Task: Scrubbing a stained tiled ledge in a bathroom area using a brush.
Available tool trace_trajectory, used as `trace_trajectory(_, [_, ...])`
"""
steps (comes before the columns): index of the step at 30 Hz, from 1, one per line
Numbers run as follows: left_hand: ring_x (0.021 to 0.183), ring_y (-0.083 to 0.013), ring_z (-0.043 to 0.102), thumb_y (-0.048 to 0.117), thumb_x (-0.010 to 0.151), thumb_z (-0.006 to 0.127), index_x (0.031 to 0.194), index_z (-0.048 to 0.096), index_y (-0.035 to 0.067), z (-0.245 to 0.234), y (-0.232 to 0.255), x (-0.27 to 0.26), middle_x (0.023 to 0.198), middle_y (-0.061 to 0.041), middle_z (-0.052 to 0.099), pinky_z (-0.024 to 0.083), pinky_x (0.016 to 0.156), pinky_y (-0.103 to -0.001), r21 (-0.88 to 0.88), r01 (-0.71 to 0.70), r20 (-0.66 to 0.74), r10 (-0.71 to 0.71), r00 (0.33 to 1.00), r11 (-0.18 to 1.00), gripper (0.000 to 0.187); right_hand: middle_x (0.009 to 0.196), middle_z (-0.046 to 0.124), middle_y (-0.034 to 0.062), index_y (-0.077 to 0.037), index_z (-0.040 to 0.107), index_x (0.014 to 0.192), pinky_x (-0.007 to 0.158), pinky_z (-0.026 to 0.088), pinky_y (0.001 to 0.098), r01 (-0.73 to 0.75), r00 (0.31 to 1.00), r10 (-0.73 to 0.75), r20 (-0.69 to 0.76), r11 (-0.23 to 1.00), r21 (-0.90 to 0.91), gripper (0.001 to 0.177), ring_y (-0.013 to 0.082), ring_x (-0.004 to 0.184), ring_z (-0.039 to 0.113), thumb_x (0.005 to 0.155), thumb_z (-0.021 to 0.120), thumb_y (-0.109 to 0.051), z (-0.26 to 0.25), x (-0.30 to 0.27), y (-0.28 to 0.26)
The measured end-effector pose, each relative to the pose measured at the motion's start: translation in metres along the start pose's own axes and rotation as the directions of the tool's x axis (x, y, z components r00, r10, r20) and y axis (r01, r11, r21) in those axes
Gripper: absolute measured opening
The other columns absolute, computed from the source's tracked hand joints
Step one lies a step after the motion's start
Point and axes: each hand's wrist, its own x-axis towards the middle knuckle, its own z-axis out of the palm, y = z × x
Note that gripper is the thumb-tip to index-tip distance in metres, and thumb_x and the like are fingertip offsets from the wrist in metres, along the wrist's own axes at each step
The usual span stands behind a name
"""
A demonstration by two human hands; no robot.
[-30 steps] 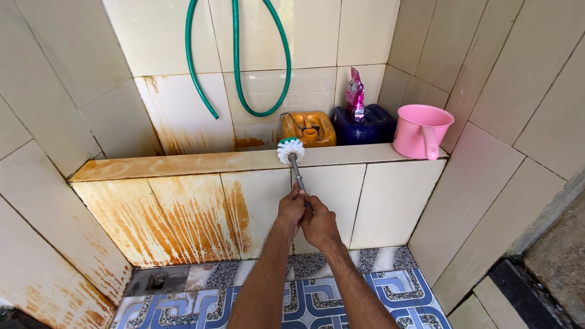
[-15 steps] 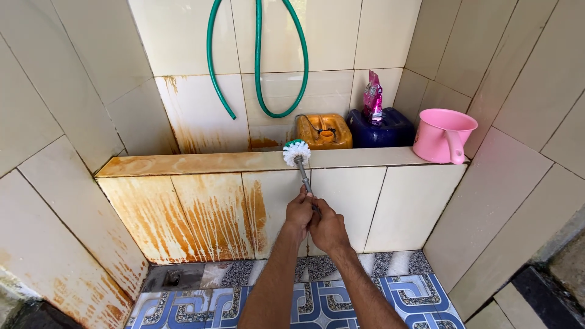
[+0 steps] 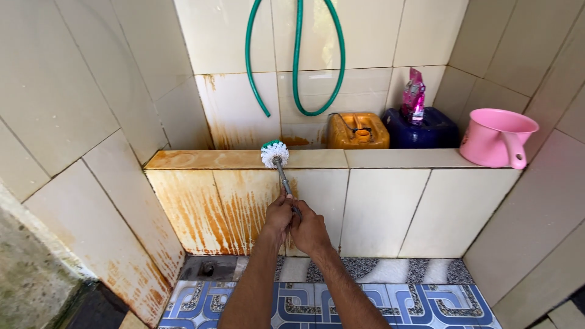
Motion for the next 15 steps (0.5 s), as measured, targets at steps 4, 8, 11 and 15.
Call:
trace_trajectory(4, [0.118,-0.0221,0.062,0.026,0.105,0.058,0.154,0.048,0.011,-0.020,0.026,-0.026,0.152,-0.014,0.054,0.056,0.090,-0.031,0.041,-0.036,-0.048,0.038,0.998,0.999,0.052,0.122,0.072,0.0248,-0.019,0.061,0.133,0.096,0.059,0.0574,0.012,1.000,-0.012,0.010,1.000,0.004,0.034,0.0472,0.115,0.068,0.104,0.044,-0.020,0.028,0.010,0.003])
trace_trajectory(8, [0.121,-0.0236,0.065,0.034,0.102,0.061,0.154,0.049,0.019,-0.025,0.035,-0.036,0.153,-0.010,0.054,0.059,0.092,-0.036,0.163,-0.046,-0.088,0.061,0.994,0.985,0.054,0.124,0.071,0.0271,-0.017,0.060,0.136,0.098,0.057,0.0591,0.024,1.000,-0.024,0.014,1.000,-0.008,0.036,0.0489,0.116,0.066,0.104,0.044,-0.020,0.035,0.010,-0.002])
trace_trajectory(11, [0.120,-0.0231,0.066,0.038,0.101,0.063,0.151,0.053,0.019,-0.014,0.039,-0.043,0.151,-0.008,0.057,0.059,0.092,-0.038,0.216,-0.033,-0.122,0.061,0.991,0.976,0.054,0.124,0.071,0.0263,-0.019,0.059,0.137,0.099,0.057,0.0588,-0.001,1.000,0.002,0.020,1.000,-0.026,0.037,0.0483,0.116,0.067,0.104,0.043,-0.022,0.025,0.000,-0.010])
trace_trajectory(15, [0.129,-0.0318,0.061,0.036,0.103,0.060,0.145,0.059,0.010,0.003,0.042,-0.051,0.147,-0.016,0.060,0.056,0.099,-0.042,0.241,-0.081,-0.061,0.099,0.993,0.967,0.050,0.127,0.070,0.0241,-0.024,0.057,0.139,0.099,0.057,0.0582,-0.065,0.998,0.066,0.024,0.997,-0.048,0.038,0.0467,0.118,0.067,0.105,0.042,-0.024,0.008,-0.006,-0.008])
